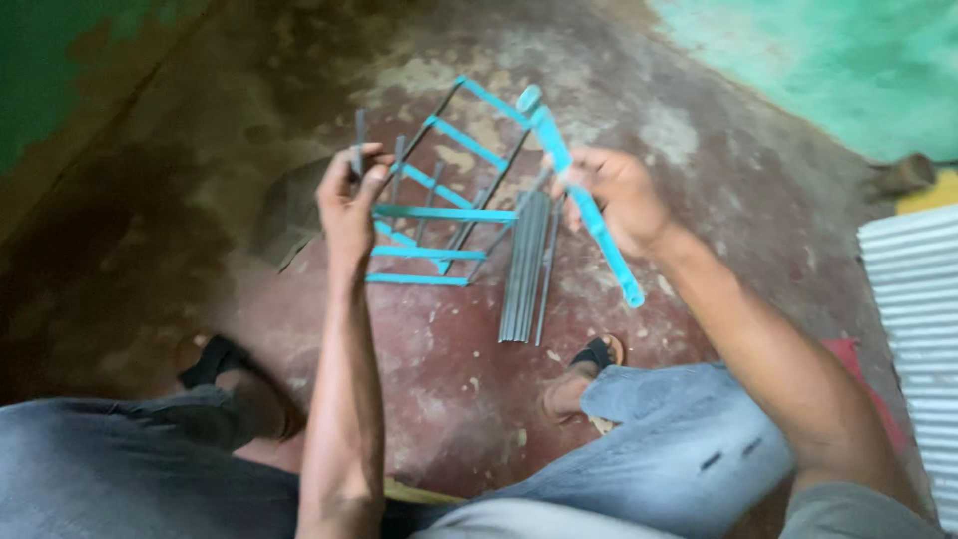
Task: The person assembles a metal frame by inserting silver metal rods into the holes of turquoise plastic crossbars. They connect the rods to form ladder-like sections and then link these sections together to build a larger structure.
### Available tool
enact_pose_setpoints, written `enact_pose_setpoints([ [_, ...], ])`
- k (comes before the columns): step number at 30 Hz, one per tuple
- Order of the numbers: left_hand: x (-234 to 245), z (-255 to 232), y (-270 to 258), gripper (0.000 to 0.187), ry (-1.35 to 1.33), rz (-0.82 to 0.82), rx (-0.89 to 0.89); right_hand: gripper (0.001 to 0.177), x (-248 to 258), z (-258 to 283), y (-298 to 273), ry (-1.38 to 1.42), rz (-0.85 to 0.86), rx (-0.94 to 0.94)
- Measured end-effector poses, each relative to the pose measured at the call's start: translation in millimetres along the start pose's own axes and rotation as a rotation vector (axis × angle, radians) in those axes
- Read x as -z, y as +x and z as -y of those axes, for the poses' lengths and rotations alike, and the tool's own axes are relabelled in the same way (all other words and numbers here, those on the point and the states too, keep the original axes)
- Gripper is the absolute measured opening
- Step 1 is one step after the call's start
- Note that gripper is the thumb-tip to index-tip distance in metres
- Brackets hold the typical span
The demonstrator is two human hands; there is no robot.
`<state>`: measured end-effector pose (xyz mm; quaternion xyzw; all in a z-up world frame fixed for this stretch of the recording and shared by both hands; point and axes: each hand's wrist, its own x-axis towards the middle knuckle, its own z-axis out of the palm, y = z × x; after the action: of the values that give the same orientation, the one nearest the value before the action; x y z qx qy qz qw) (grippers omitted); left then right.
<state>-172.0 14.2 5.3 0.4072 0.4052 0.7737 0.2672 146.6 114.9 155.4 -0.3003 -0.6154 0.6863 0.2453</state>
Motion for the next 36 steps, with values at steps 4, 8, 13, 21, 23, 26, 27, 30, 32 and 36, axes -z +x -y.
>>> enact_pose_setpoints([
  [4,-11.7,-29.8,4.1,0.028,0.014,-0.013,-0.068,0.036,20.7,44.9,-29.7,0.169,-0.123,0.027],
  [8,-11.7,-28.4,-1.8,0.039,0.051,-0.019,-0.14,0.041,37.1,44.1,-28.2,0.216,-0.112,0.063],
  [13,7.6,-19.8,-6.9,0.04,0.008,0.007,-0.058,0.04,39.4,44.7,-33.1,0.387,0.024,0.143],
  [21,4.2,-26.0,-8.7,0.039,-0.017,0.123,-0.01,0.033,34.2,59.4,-37.0,0.25,-0.003,0.106],
  [23,4.3,-29.9,-10.2,0.039,-0.02,0.125,-0.015,0.035,31.8,63.0,-37.2,0.2,-0.024,0.11],
  [26,5.1,-32.9,-8.1,0.039,0.007,0.127,0.058,0.04,24.4,60.1,-37.9,0.074,-0.088,0.119],
  [27,5.7,-34.2,-9.0,0.038,-0.005,0.129,0.057,0.043,22.4,59.5,-36.1,0.022,-0.113,0.125],
  [30,5.8,-35.1,-9.2,0.037,-0.031,0.14,0.076,0.036,18.5,52.4,-32.0,-0.012,-0.084,0.089],
  [32,6.1,-32.7,-7.7,0.037,-0.034,0.133,0.122,0.032,18.0,44.9,-29.9,-0.242,-0.156,0.07],
  [36,3.9,-25.1,-6.6,0.037,0.054,0.134,0.029,0.025,21.5,29.1,-24.4,-0.552,-0.248,0.092],
])
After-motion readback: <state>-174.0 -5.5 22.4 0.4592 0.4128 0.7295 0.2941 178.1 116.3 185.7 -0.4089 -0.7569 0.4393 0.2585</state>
